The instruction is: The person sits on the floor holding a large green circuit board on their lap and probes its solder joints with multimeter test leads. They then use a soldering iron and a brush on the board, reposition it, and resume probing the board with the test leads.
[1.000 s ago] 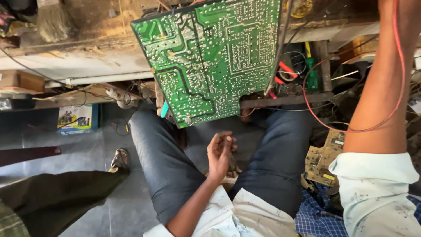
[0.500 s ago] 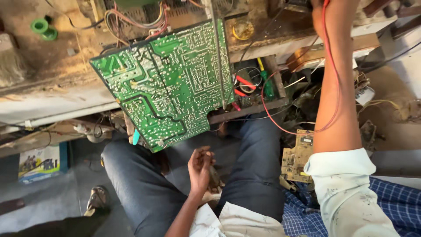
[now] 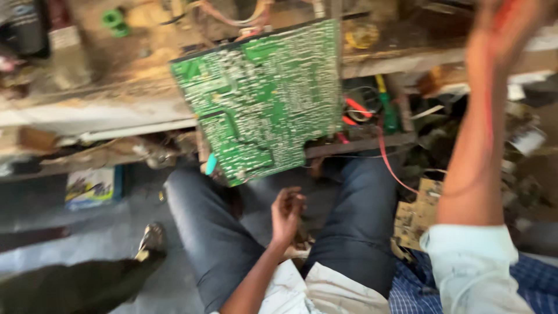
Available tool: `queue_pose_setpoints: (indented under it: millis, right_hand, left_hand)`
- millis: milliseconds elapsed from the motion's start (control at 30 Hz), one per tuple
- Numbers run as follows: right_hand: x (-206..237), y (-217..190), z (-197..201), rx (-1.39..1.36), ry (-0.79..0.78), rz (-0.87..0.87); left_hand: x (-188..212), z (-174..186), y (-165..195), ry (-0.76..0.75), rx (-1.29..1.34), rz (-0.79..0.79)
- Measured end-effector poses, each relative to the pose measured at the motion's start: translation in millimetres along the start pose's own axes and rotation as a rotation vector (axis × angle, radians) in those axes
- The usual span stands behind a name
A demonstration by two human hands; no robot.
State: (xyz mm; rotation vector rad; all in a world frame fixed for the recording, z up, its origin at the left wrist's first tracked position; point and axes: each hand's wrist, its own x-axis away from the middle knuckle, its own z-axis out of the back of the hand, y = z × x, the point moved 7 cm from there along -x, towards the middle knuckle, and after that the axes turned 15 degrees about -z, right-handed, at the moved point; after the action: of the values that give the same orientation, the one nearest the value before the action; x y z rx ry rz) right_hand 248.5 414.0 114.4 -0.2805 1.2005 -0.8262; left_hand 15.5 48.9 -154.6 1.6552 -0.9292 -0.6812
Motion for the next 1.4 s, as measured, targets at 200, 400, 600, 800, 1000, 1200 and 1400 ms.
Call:
queue_pose_setpoints:
  millis: [200,400,600,800,1000,1200,1400]
  right_hand:
    - [114,-90,-3,-0.420,0.018,-0.198]
    - [199,-221,-42,-0.199,-0.275,-0.155]
    - [198,-248,-83,-0.294,-0.357,-0.173]
    - [177,-257,-104,-0.243,-0.316,-0.095]
    - [173,-262,-119,-0.158,-0.279,-0.081]
    - [172,-266,-125,-0.134,-0.275,-0.069]
    - [174,-271,-128,-0.132,-0.259,-0.067]
  left_hand:
    - [2,-3,-6,-0.009,-0.005,-0.038]
    - [5,-5,-19,-0.029,-0.037,0.020]
    - [9,-11,-21,-0.081,-0.051,-0.033]
    - [6,-6,-24,-0.076,-0.113,-0.016]
    - [7,-12,-26,-0.112,-0.061,0.007]
    - [7,-13,-17,-0.135,-0.157,0.012]
    - [6,-7,-25,-0.102,-0.108,-0.044]
